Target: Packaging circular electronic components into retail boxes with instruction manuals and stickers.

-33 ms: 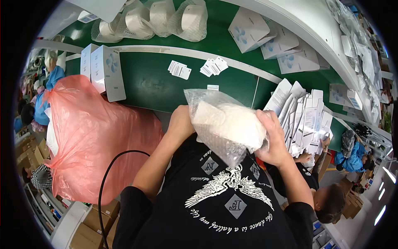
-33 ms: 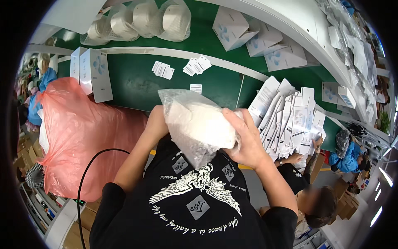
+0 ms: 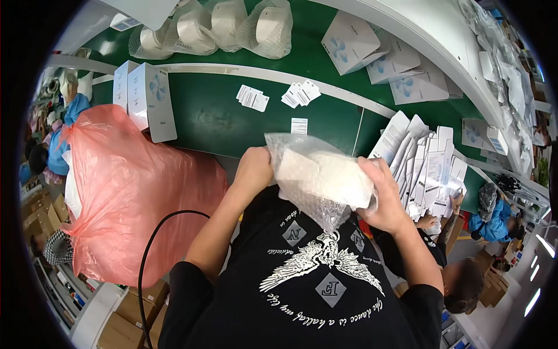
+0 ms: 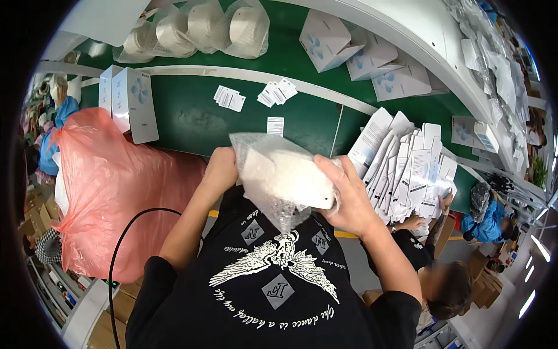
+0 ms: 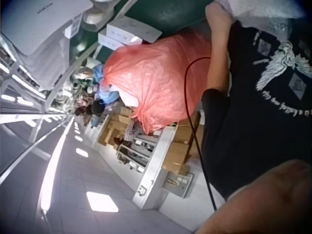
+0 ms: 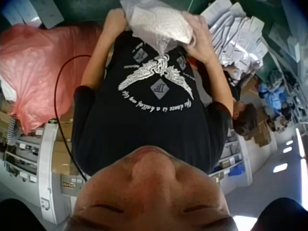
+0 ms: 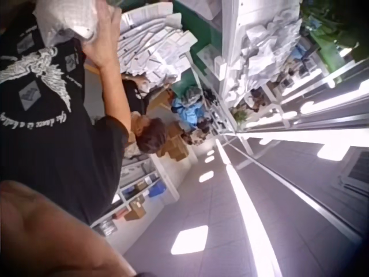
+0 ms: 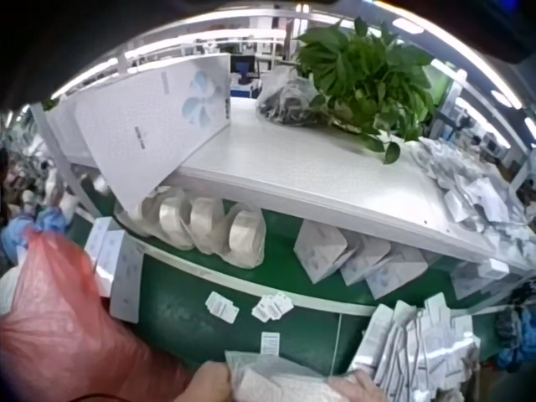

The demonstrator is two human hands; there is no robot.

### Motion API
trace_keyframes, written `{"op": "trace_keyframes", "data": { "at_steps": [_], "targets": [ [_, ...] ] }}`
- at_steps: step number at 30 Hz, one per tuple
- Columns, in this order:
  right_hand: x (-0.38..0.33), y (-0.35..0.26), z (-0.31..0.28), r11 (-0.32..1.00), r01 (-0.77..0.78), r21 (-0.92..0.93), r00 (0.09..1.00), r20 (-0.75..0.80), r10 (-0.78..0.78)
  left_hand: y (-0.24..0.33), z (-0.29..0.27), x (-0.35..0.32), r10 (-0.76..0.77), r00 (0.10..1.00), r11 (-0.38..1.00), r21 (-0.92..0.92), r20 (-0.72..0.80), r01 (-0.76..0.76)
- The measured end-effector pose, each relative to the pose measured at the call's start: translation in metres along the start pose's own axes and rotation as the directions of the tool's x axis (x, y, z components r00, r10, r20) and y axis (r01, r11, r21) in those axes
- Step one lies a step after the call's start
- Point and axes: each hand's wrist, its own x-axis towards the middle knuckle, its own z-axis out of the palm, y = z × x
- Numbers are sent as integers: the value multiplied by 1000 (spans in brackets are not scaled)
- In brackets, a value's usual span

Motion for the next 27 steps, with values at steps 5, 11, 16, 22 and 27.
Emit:
{"op": "trace_keyframes", "data": {
  "at_steps": [5,11,16,22,27],
  "targets": [
    [21,13,20,908,42,-418,978,203,48,1,13,8,237,971,971,-28,-36,-238],
    [79,31,76,779,114,-616,964,257,62,1,13,13,117,993,974,-193,-8,-116],
    [110,71,31,854,-116,-508,986,44,160,-22,-25,7,-241,946,843,-529,-215,95],
    [274,100,-36,854,-183,-487,921,-389,-25,-138,-32,55,-508,127,849,-470,-852,241],
    [382,185,-58,650,-166,-741,902,-380,-203,-207,-88,90,-888,161,450,-886,-432,108]
  ]
}}
